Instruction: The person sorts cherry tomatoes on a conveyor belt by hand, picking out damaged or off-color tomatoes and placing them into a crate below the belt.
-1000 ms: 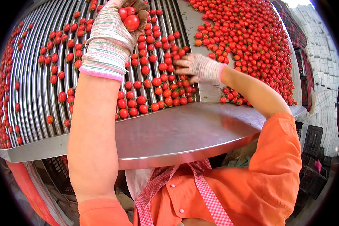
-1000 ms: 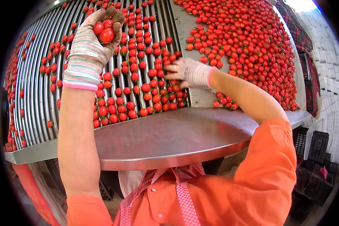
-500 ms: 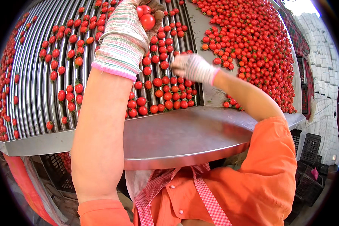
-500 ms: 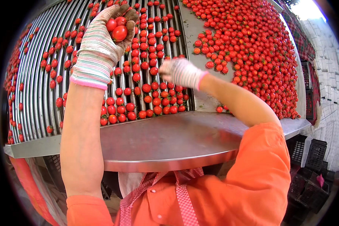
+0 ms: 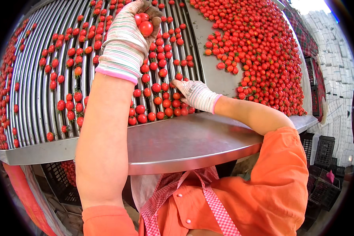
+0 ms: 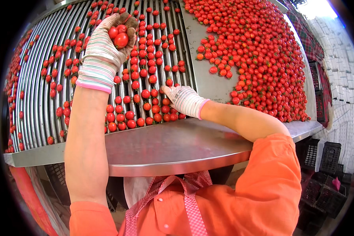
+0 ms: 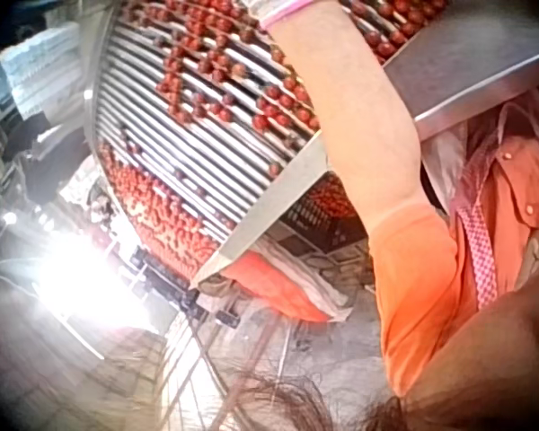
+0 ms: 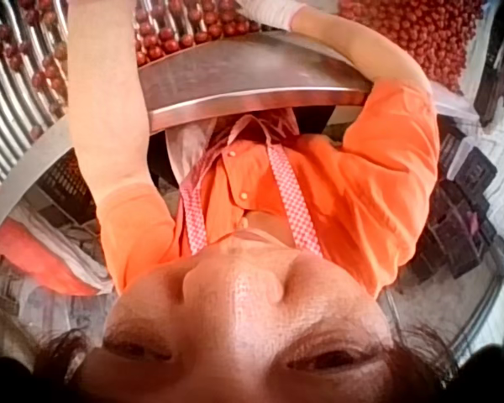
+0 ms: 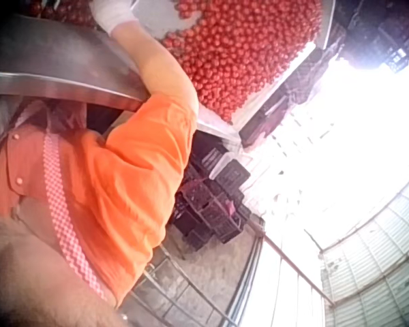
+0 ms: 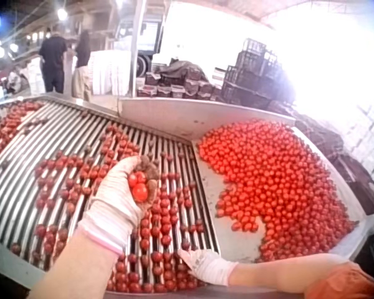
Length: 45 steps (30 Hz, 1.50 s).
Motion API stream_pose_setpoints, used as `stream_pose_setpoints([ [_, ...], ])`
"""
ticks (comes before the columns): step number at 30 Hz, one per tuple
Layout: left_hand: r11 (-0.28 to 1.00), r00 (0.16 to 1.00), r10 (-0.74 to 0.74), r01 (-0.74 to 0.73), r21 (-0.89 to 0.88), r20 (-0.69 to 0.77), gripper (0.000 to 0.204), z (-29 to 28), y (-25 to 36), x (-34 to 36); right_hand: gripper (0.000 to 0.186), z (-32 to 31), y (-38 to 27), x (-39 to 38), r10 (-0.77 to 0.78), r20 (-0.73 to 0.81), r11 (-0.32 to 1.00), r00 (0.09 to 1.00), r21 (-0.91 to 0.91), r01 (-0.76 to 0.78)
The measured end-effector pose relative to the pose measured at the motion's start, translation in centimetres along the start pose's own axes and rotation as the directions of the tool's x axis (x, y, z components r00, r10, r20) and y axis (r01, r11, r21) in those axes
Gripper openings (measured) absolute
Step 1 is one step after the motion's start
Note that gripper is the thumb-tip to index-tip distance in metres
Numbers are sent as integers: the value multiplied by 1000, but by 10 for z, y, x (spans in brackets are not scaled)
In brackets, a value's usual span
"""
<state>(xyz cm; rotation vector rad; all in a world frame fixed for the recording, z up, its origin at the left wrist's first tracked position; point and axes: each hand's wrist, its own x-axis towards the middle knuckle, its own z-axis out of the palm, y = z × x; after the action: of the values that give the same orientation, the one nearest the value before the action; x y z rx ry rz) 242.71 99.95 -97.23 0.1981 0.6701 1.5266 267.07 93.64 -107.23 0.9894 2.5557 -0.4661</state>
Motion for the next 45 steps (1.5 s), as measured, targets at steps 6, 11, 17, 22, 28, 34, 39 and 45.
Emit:
stream_pose_setpoints([
  [6,1000,1000,4,-4,-10,-2,23,4,-4,-2,80,1,1,2,-37,17,999,999,16,37],
  [11,976,996,-83,89,198,-40,20,21,-18,-18,84,-15,17,5,-59,-310,978,949,170,117],
  [17,701,965,-247,112,704,92,28,32,-57,-39,77,-101,35,10,412,-742,581,528,661,475],
  [22,814,936,-343,258,521,73,38,42,-72,-55,74,-124,13,-7,381,-707,442,596,706,554],
  [28,889,948,-314,312,334,-50,28,41,-75,-49,49,-121,23,-1,324,-719,494,614,683,539],
  [34,917,961,-275,252,310,32,28,54,-83,-46,37,-16,54,89,43,-508,878,860,430,210],
  [39,891,953,-287,227,393,101,33,49,-90,-45,43,-14,-29,127,-688,-482,719,542,-352,600],
  [45,889,949,-308,259,379,73,33,39,-88,-38,57,-60,35,187,-240,-541,968,806,-75,238],
])
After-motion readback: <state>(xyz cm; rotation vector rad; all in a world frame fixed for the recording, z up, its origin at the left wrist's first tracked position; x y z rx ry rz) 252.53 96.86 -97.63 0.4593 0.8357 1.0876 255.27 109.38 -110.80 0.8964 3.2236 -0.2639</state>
